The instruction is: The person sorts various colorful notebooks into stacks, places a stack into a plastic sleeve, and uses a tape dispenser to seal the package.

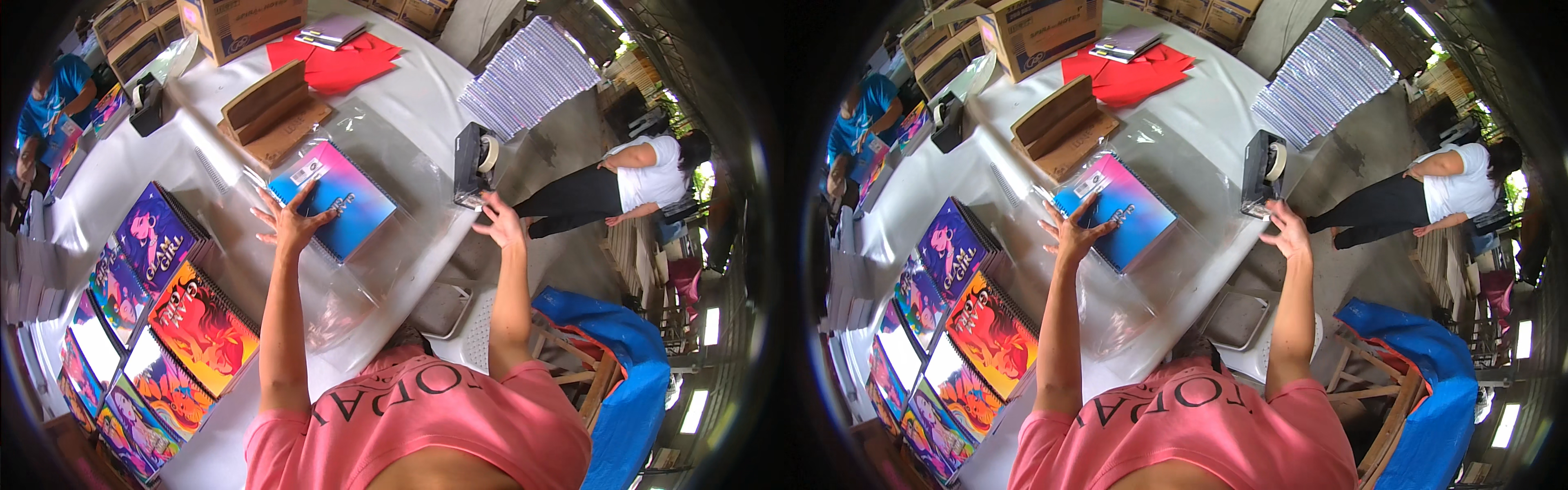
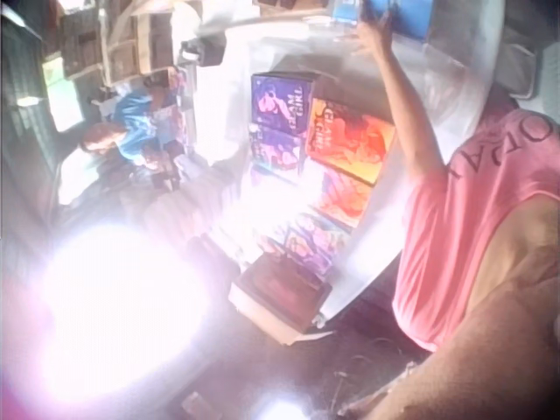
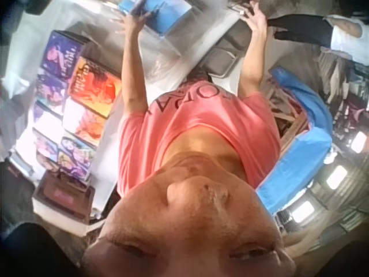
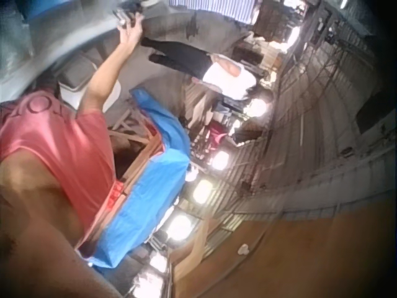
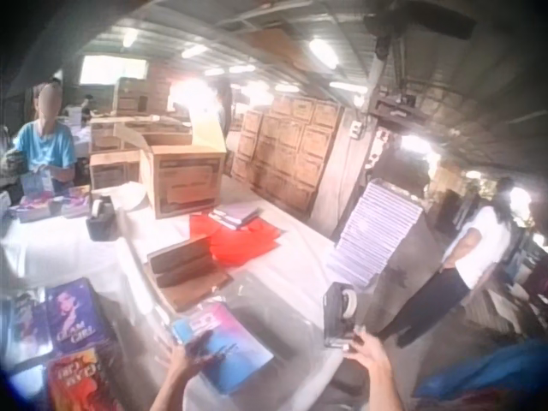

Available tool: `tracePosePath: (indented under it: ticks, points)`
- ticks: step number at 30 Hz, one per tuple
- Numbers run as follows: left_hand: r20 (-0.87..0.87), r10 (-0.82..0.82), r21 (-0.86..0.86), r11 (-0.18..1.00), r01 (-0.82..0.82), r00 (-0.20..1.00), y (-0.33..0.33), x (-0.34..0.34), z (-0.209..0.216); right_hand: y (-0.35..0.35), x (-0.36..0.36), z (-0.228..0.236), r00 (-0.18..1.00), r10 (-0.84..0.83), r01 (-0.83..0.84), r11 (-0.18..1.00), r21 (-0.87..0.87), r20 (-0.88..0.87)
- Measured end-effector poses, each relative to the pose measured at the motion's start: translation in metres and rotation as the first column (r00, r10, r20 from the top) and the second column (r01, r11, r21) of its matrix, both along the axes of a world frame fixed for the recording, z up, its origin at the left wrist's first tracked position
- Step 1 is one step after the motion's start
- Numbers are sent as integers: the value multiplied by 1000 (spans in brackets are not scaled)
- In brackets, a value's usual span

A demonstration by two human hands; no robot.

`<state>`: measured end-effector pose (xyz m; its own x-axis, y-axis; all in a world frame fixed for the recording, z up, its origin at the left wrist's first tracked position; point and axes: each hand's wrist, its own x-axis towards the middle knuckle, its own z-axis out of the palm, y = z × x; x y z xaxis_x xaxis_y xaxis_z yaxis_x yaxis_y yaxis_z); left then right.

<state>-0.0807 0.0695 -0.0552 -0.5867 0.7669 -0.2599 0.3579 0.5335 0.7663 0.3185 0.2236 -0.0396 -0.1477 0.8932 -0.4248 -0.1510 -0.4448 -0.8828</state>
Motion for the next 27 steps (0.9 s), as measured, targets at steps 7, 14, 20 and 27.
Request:
tracePosePath:
  ticks: [7,14,20,27]
  points:
    - [-22,34,-4,999,-34,999,-3,-1,-4,-12,-64,52,663,-78,-391,812,434,744]
    - [-40,62,-55,996,-64,997,4,8,-1,2,-275,53,192,862,-981,174,80,469]
    - [-12,118,20,993,-118,993,0,5,-21,-13,-338,29,-65,457,-996,29,-88,887]
    - [-74,296,49,955,-293,952,-16,14,-14,23,-280,17,171,372,-970,225,90,913]
